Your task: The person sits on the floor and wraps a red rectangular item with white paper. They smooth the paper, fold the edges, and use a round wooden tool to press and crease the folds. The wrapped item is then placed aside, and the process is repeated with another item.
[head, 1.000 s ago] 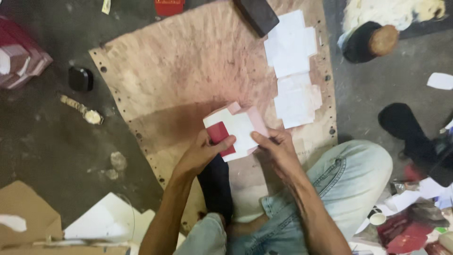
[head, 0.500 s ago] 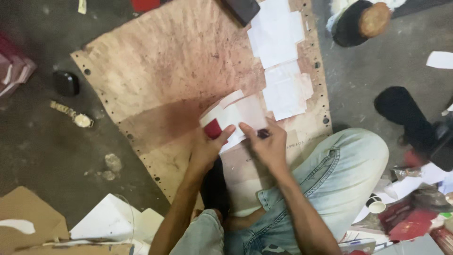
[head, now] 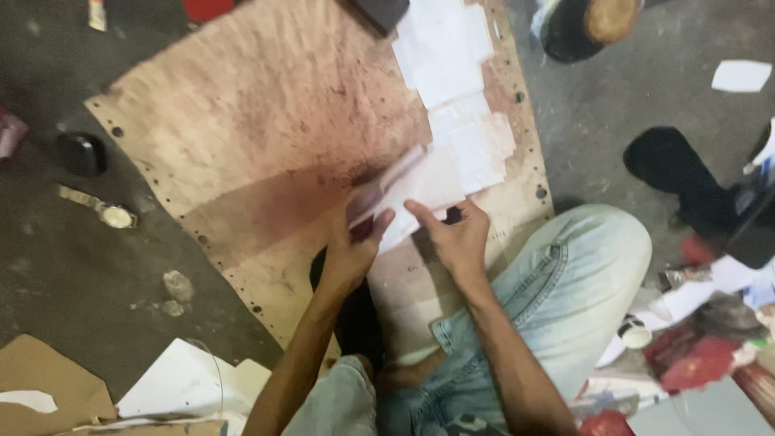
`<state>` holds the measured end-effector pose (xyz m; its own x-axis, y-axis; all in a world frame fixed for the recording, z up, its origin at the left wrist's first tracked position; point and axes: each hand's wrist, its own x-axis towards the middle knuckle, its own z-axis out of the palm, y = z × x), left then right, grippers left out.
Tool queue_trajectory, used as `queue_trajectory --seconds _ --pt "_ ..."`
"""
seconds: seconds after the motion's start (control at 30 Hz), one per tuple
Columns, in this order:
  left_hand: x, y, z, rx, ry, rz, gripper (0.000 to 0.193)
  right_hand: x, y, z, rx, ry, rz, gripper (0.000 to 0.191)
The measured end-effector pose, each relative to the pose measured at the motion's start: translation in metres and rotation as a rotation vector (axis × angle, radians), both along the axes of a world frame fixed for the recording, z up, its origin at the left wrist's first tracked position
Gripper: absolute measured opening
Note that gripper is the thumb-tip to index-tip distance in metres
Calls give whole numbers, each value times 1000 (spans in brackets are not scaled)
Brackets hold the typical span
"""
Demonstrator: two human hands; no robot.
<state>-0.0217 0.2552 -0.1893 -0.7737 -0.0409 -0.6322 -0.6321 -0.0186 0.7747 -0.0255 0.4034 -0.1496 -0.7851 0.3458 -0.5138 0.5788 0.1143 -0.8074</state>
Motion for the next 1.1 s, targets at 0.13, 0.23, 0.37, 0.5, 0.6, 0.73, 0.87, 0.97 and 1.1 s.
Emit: queue_trajectory --seconds 0.13,0.23,0.37,0.5,0.6,0.73,0.87,0.97,1.1 --pt "-12 18 -6 -73 -128 -34 45 -7 14 -7 356 110 76 36" --pt "-21 30 -10 7 116 -39 43 -17 22 -9 568 298 72 59" --pt "-28 40 -17 31 -2 -31 42 -28 23 -10 751 361 68 74" --pt "-31 42 -20 35 146 -58 35 -29 18 -15 659 297 146 43" --pt "-30 39 -19 79 230 -65 39 -32 19 -18 575 288 205 28" --pt "-28 29 -13 -122 3 -124 39 -43 24 -13 452 176 232 35" --pt "-25 14 -2 -451 234 -388 71 -46 21 -7 401 120 252 63" --pt "-23 2 7 -771 446 -842 43 -43 15 -1 394 108 265 74" --pt "-22 -12 17 -890 890 -996 50 -48 14 12 507 91 416 70"
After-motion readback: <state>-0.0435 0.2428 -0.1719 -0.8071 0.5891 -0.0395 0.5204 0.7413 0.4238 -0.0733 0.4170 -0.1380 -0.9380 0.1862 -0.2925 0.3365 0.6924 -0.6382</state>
